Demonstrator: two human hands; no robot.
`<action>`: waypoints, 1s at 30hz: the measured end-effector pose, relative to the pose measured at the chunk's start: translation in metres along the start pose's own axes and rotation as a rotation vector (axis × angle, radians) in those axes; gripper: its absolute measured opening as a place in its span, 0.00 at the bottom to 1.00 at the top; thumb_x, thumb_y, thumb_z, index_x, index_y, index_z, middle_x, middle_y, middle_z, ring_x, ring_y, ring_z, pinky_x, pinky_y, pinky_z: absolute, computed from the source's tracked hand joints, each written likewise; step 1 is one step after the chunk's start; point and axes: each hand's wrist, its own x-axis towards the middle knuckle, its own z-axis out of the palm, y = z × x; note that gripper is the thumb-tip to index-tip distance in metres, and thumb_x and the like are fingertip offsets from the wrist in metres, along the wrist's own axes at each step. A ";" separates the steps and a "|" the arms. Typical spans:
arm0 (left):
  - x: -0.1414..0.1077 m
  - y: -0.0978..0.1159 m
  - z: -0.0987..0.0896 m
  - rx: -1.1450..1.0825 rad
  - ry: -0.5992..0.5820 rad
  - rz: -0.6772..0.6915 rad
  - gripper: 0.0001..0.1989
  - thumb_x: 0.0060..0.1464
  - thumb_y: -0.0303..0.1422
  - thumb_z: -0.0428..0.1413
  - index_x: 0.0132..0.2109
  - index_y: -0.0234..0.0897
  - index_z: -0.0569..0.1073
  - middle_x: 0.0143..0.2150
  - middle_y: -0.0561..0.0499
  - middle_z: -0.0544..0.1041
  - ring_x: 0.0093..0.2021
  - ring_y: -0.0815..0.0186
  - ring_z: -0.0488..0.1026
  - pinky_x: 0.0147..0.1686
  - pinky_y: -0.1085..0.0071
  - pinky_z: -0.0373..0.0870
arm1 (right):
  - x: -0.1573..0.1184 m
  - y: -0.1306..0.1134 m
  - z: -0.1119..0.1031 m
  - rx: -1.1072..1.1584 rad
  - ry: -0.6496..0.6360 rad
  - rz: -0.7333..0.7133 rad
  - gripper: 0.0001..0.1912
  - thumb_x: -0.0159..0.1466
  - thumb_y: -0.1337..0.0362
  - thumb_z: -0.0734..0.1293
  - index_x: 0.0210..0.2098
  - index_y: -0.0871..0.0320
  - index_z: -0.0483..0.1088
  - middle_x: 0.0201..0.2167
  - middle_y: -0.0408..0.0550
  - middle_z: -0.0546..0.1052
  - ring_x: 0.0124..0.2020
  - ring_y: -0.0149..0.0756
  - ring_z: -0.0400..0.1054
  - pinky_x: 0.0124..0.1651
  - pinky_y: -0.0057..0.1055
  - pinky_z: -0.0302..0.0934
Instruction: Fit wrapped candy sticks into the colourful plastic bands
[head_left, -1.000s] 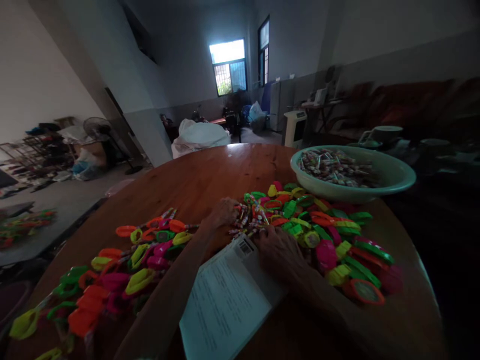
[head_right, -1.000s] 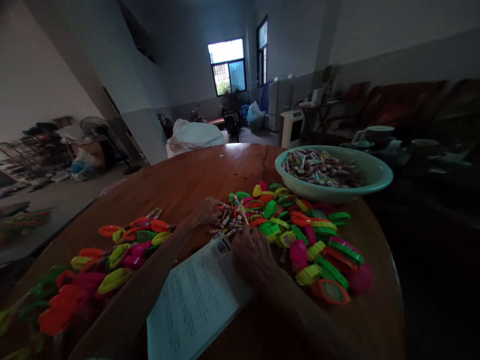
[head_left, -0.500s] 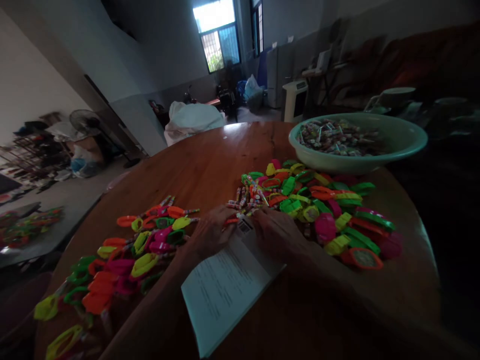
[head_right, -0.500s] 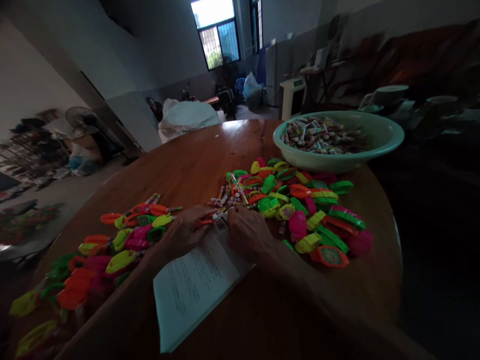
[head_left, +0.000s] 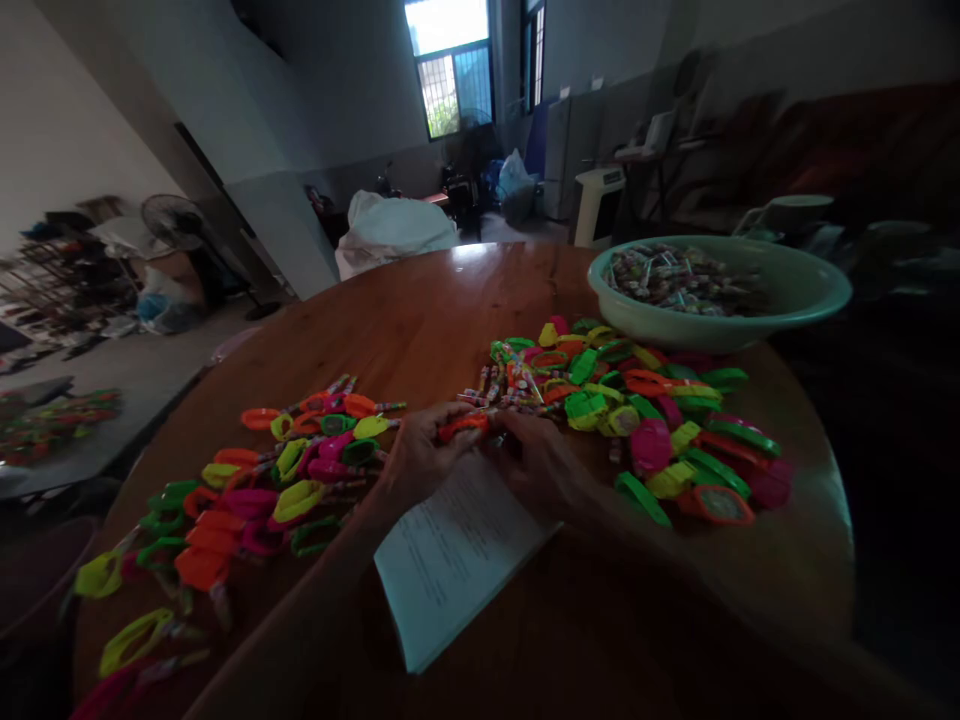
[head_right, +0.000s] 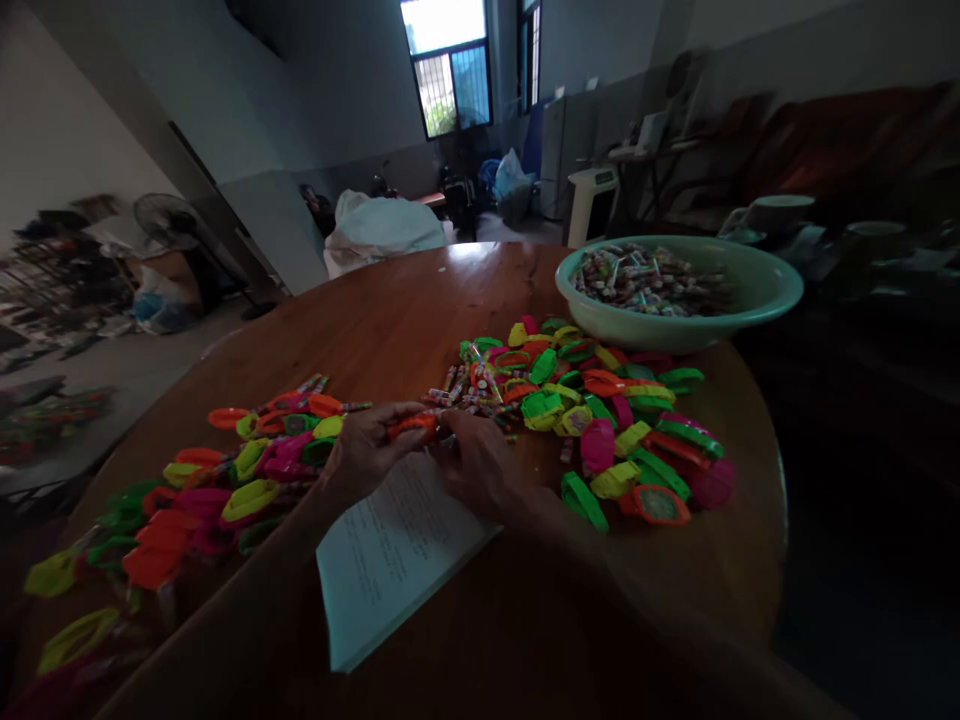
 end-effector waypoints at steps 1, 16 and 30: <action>-0.001 0.000 0.000 -0.050 0.008 -0.024 0.15 0.57 0.35 0.60 0.49 0.32 0.77 0.44 0.46 0.81 0.42 0.63 0.78 0.42 0.69 0.76 | 0.001 0.002 0.003 0.038 0.010 0.013 0.04 0.61 0.70 0.63 0.34 0.60 0.71 0.31 0.46 0.76 0.30 0.31 0.67 0.34 0.27 0.54; -0.019 -0.020 -0.029 0.328 -0.172 0.124 0.14 0.56 0.24 0.53 0.48 0.35 0.76 0.47 0.44 0.79 0.48 0.62 0.75 0.50 0.64 0.72 | -0.002 0.001 -0.004 -0.268 -0.132 -0.033 0.07 0.59 0.69 0.62 0.24 0.60 0.65 0.24 0.45 0.70 0.26 0.29 0.57 0.30 0.29 0.46; -0.027 0.012 -0.010 1.079 -0.143 -0.045 0.19 0.63 0.49 0.48 0.50 0.45 0.75 0.37 0.45 0.70 0.29 0.62 0.71 0.24 0.72 0.60 | -0.007 -0.006 0.004 -0.501 -0.231 -0.023 0.11 0.68 0.66 0.58 0.34 0.61 0.71 0.35 0.51 0.75 0.33 0.34 0.65 0.36 0.32 0.49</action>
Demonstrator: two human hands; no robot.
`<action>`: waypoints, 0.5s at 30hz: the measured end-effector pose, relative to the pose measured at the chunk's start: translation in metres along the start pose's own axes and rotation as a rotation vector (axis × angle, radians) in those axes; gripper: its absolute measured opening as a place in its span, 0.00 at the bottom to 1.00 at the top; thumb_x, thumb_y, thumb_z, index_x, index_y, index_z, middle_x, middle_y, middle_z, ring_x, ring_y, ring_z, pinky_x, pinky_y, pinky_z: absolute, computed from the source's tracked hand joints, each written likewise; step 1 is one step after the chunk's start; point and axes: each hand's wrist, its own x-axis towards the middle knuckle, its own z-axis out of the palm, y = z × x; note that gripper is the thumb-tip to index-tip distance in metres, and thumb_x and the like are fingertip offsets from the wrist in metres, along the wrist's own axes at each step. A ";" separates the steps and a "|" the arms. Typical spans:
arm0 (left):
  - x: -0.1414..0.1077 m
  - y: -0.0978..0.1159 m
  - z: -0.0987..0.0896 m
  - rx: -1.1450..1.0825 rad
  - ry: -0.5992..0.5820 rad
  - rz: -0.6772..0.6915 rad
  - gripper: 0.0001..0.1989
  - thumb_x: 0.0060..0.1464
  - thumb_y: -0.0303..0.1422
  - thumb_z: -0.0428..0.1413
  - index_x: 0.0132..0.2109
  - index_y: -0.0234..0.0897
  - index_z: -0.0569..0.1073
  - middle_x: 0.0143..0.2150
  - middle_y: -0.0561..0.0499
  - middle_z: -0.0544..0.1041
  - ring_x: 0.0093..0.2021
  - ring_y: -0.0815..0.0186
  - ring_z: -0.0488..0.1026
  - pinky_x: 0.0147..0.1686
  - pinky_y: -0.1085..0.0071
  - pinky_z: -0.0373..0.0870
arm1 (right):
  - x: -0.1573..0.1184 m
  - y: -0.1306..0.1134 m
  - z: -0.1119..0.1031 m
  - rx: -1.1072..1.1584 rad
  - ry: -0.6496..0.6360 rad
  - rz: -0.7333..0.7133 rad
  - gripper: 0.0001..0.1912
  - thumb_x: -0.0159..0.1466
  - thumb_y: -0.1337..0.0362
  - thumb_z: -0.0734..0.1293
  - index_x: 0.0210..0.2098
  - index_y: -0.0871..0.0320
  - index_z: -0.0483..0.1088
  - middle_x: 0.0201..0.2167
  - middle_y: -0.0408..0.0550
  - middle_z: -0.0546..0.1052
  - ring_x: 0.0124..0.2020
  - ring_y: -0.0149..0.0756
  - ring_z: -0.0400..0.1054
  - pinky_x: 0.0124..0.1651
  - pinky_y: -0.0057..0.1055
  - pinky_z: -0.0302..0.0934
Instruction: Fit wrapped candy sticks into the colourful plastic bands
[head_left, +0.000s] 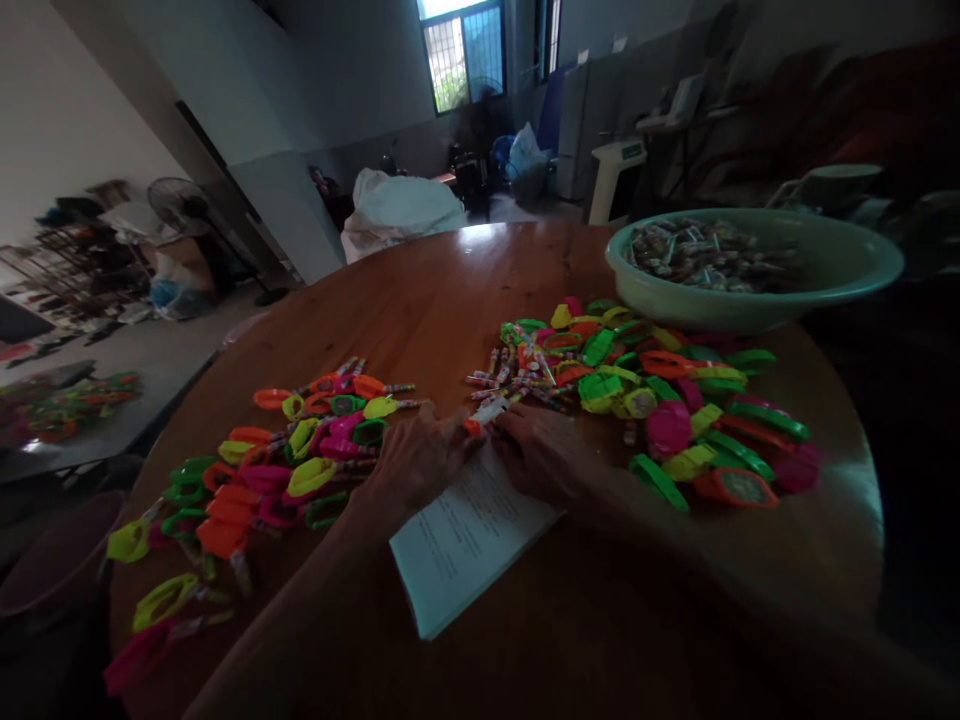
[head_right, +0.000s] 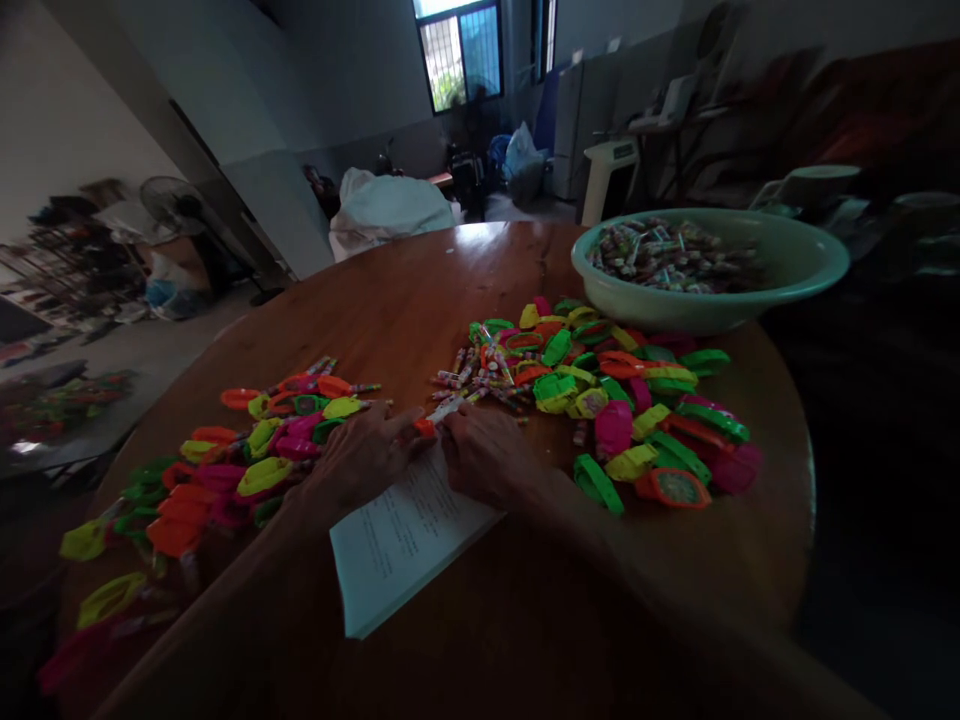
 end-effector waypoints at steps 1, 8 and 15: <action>0.001 0.000 0.001 0.010 -0.008 0.009 0.19 0.63 0.48 0.47 0.49 0.45 0.75 0.36 0.45 0.70 0.29 0.62 0.70 0.23 0.72 0.59 | 0.000 0.000 0.000 0.004 0.001 -0.001 0.11 0.68 0.65 0.58 0.35 0.61 0.71 0.35 0.51 0.75 0.34 0.34 0.65 0.36 0.32 0.50; 0.016 -0.019 0.008 -0.177 -0.012 0.183 0.14 0.58 0.29 0.51 0.50 0.39 0.75 0.45 0.42 0.74 0.40 0.58 0.74 0.39 0.63 0.72 | -0.001 0.000 0.000 -0.008 0.017 0.005 0.10 0.68 0.66 0.58 0.36 0.60 0.71 0.37 0.51 0.75 0.35 0.35 0.65 0.37 0.33 0.50; 0.020 -0.031 0.022 -0.411 0.102 0.349 0.25 0.51 0.23 0.52 0.58 0.33 0.69 0.58 0.37 0.71 0.59 0.55 0.69 0.58 0.58 0.69 | -0.005 0.001 0.004 -0.112 -0.003 -0.053 0.10 0.68 0.66 0.59 0.38 0.60 0.71 0.38 0.52 0.74 0.37 0.37 0.65 0.35 0.34 0.49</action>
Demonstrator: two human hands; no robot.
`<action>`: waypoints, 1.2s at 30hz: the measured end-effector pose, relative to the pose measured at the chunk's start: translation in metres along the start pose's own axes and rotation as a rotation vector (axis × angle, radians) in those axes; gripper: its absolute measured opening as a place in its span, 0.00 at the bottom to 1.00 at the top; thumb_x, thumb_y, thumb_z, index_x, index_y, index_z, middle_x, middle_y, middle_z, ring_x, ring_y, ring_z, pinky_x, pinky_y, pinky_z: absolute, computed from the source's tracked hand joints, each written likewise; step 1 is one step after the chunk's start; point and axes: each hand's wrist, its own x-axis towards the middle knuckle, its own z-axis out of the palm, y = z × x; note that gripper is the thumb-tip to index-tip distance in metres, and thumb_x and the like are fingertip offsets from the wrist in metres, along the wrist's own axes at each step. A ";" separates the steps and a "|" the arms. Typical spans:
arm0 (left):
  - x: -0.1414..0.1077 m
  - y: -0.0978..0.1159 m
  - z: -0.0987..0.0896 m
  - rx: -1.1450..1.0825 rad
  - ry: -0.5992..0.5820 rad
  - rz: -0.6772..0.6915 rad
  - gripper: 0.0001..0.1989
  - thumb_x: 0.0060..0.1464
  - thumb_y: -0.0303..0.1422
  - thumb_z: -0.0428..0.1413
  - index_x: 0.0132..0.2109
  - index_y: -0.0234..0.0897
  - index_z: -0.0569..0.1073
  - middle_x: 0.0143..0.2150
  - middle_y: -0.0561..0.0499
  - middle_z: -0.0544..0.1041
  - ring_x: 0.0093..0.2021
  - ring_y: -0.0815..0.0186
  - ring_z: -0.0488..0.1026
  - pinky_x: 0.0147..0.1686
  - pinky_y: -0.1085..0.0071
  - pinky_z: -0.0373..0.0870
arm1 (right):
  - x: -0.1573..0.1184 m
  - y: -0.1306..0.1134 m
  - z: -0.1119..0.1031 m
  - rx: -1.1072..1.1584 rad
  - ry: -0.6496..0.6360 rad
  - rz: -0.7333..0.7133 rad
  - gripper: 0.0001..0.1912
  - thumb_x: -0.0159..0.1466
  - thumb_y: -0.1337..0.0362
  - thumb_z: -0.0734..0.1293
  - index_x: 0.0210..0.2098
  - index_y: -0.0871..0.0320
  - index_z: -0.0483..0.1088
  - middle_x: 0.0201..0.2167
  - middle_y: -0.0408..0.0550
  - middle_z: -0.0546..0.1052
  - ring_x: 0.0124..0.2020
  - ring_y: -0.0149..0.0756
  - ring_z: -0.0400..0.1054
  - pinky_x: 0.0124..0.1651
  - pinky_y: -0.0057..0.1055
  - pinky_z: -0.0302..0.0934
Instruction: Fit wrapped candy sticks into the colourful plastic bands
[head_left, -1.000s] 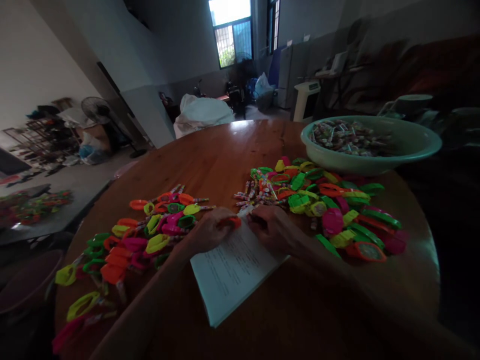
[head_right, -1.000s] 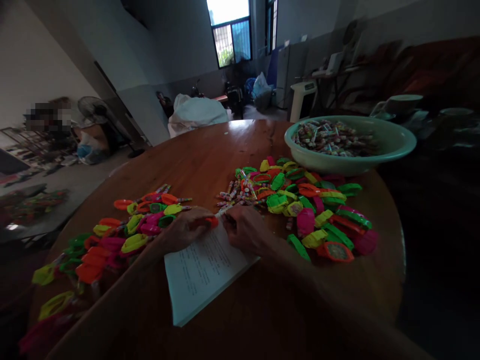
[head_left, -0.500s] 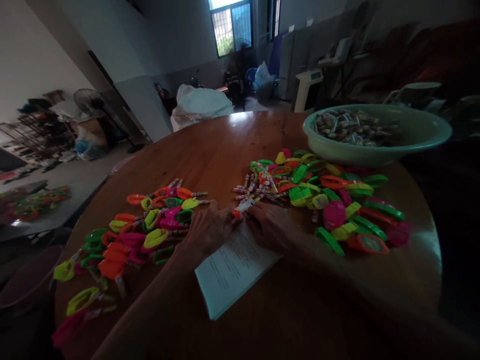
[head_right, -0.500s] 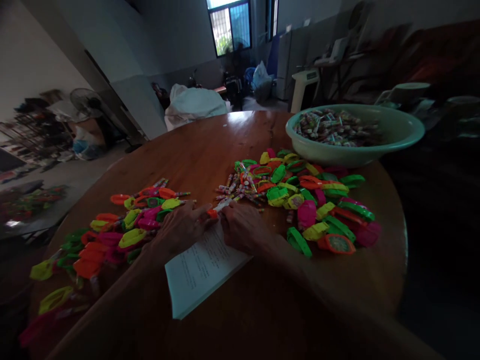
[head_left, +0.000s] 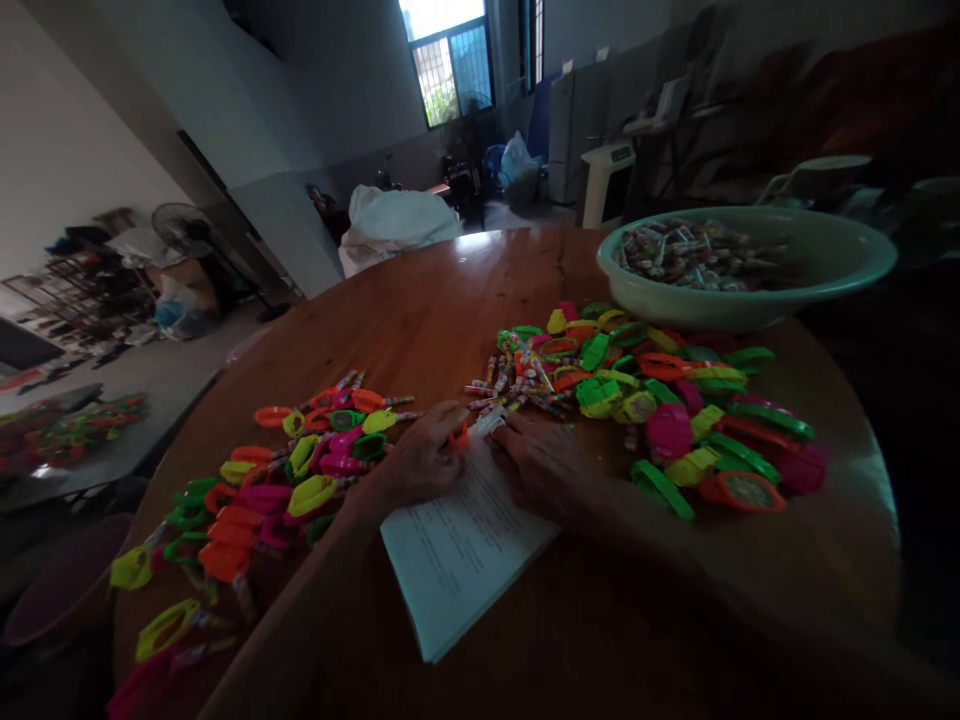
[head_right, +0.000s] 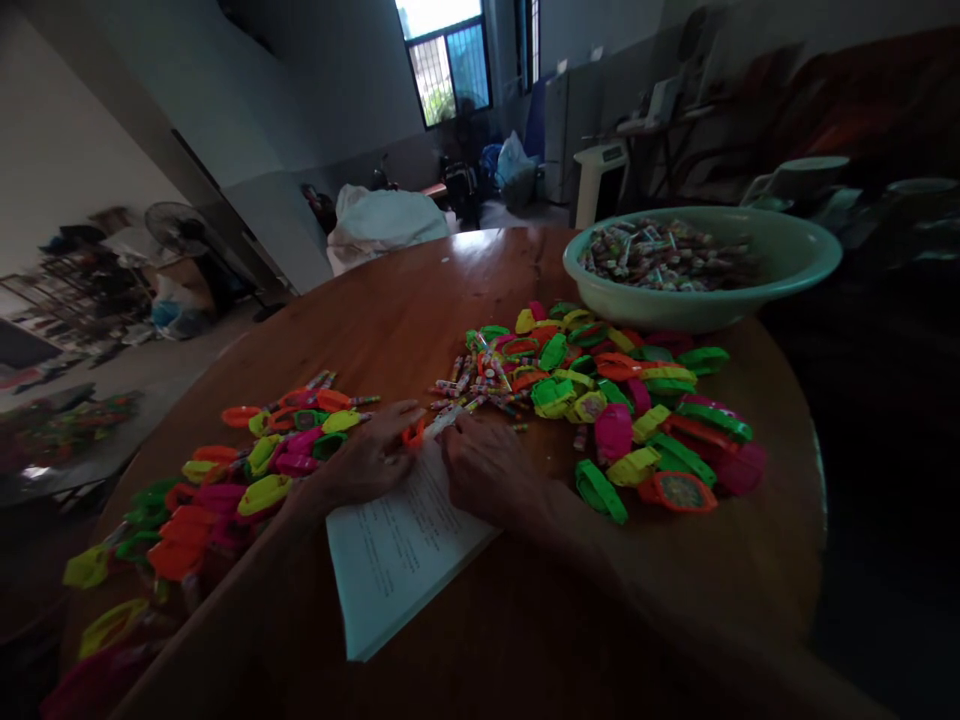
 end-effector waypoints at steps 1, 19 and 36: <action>-0.001 0.000 0.002 -0.009 0.013 -0.007 0.25 0.53 0.25 0.53 0.59 0.33 0.69 0.58 0.37 0.71 0.59 0.55 0.69 0.58 0.58 0.69 | -0.001 0.000 0.001 -0.017 -0.010 -0.006 0.10 0.68 0.66 0.59 0.39 0.60 0.71 0.38 0.52 0.74 0.37 0.37 0.65 0.35 0.35 0.48; -0.010 -0.004 0.004 -0.146 0.041 -0.157 0.24 0.55 0.25 0.52 0.60 0.34 0.69 0.56 0.41 0.76 0.56 0.58 0.73 0.57 0.61 0.70 | 0.000 -0.004 0.001 -0.048 -0.079 0.031 0.10 0.69 0.65 0.59 0.41 0.59 0.72 0.39 0.52 0.72 0.37 0.38 0.64 0.34 0.35 0.46; 0.033 -0.002 -0.016 -0.170 -0.165 -0.259 0.18 0.58 0.34 0.48 0.20 0.34 0.60 0.20 0.57 0.53 0.24 0.73 0.52 0.26 0.70 0.46 | 0.001 0.000 0.006 -0.030 -0.046 0.013 0.12 0.69 0.65 0.58 0.39 0.58 0.73 0.38 0.51 0.72 0.35 0.36 0.63 0.34 0.35 0.46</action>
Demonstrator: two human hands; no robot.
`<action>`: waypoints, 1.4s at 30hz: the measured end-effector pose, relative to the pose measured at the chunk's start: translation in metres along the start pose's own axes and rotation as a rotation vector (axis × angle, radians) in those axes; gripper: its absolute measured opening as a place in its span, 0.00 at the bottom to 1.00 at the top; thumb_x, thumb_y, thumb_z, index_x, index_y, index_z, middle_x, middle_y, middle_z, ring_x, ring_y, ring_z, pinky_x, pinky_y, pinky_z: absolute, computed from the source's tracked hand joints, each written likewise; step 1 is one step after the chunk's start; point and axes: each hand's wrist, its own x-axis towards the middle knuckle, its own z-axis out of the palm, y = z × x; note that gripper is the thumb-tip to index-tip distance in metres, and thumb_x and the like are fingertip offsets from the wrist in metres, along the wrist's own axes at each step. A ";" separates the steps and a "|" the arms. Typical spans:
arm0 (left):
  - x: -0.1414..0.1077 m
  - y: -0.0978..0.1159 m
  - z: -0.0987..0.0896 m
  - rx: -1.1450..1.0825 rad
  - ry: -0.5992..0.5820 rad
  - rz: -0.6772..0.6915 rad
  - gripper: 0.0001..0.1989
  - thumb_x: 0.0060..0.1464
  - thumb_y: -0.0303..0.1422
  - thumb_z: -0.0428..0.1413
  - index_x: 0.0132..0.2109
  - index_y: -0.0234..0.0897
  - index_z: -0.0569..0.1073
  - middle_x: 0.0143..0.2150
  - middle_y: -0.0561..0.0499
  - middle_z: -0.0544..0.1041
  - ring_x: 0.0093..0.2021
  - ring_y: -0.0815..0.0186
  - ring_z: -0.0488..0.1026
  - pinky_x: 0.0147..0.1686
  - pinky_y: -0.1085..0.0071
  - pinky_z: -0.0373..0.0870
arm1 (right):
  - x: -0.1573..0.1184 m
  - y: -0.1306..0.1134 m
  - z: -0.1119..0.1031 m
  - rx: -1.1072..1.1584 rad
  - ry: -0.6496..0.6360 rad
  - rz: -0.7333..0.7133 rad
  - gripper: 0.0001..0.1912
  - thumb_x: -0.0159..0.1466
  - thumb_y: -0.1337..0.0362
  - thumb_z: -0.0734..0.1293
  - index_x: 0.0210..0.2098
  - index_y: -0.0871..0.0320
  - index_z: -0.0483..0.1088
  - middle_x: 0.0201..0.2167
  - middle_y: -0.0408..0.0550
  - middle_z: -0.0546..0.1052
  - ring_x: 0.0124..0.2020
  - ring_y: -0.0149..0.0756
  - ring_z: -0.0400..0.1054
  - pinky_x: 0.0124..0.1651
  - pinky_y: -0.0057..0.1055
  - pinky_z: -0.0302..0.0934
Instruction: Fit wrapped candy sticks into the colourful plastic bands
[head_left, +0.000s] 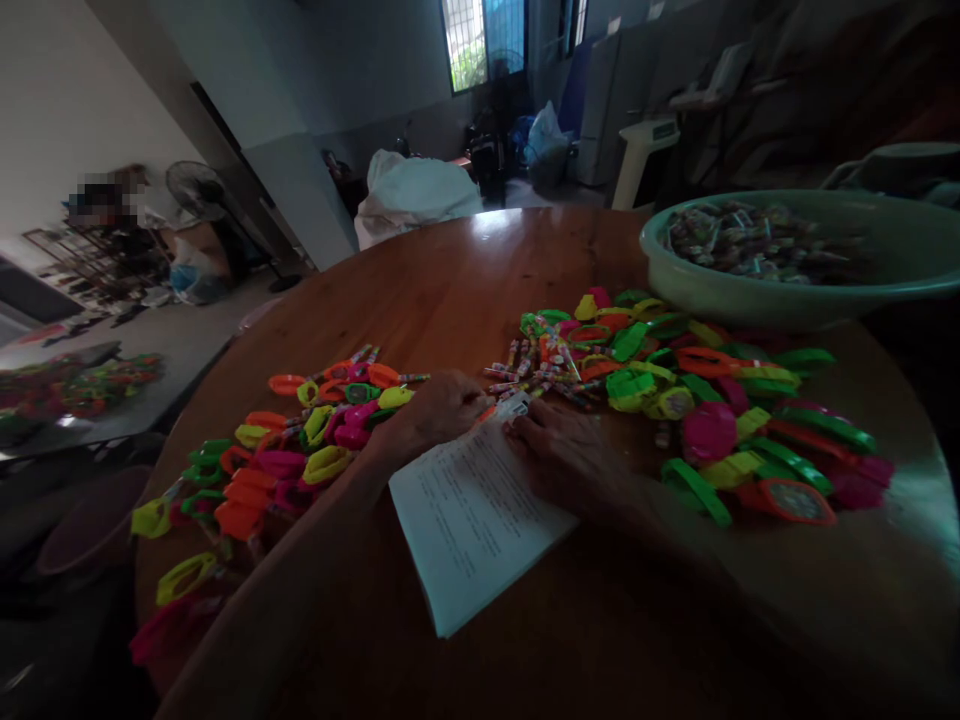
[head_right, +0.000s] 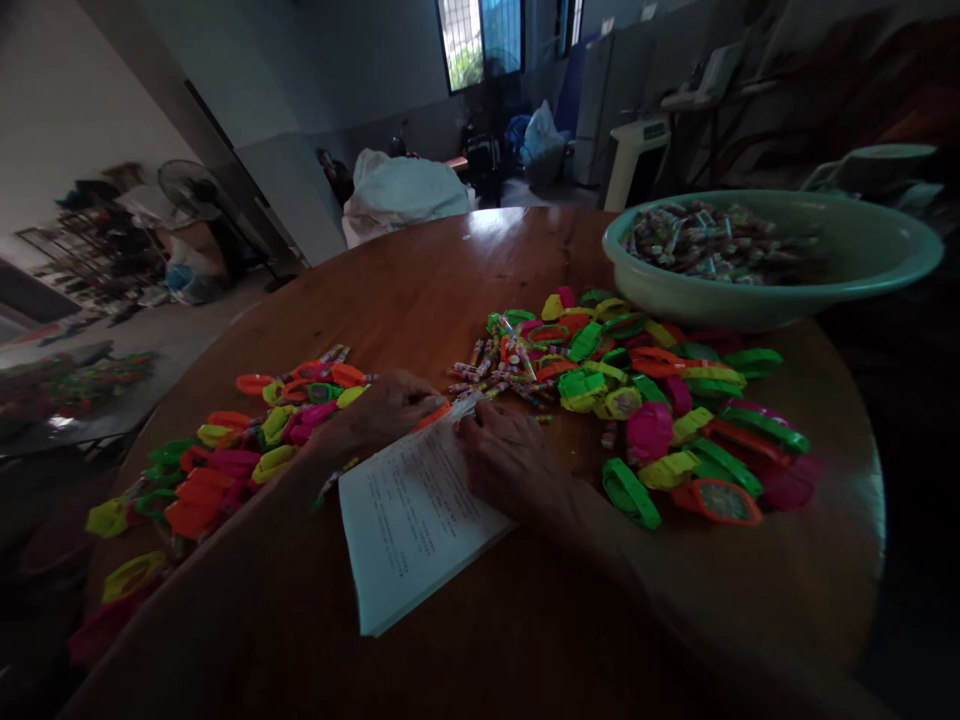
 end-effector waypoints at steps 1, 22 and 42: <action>0.002 0.001 -0.001 0.011 -0.021 -0.012 0.18 0.57 0.34 0.48 0.20 0.34 0.61 0.20 0.57 0.54 0.24 0.73 0.52 0.25 0.71 0.46 | 0.000 0.001 0.001 0.010 -0.003 -0.001 0.12 0.69 0.65 0.58 0.40 0.58 0.73 0.39 0.52 0.72 0.36 0.36 0.63 0.34 0.34 0.46; -0.021 -0.020 0.030 -0.100 0.451 -0.010 0.13 0.53 0.29 0.59 0.47 0.33 0.72 0.41 0.47 0.77 0.39 0.65 0.75 0.39 0.70 0.71 | -0.002 -0.001 -0.006 -0.001 -0.007 0.004 0.11 0.68 0.68 0.58 0.41 0.61 0.71 0.38 0.52 0.71 0.37 0.38 0.64 0.35 0.35 0.47; -0.051 -0.029 0.035 -0.027 0.347 0.198 0.09 0.63 0.30 0.53 0.49 0.36 0.74 0.42 0.45 0.76 0.44 0.61 0.71 0.45 0.64 0.69 | 0.015 0.000 0.010 0.204 0.118 -0.146 0.13 0.72 0.66 0.56 0.40 0.61 0.71 0.38 0.51 0.73 0.37 0.35 0.65 0.40 0.32 0.55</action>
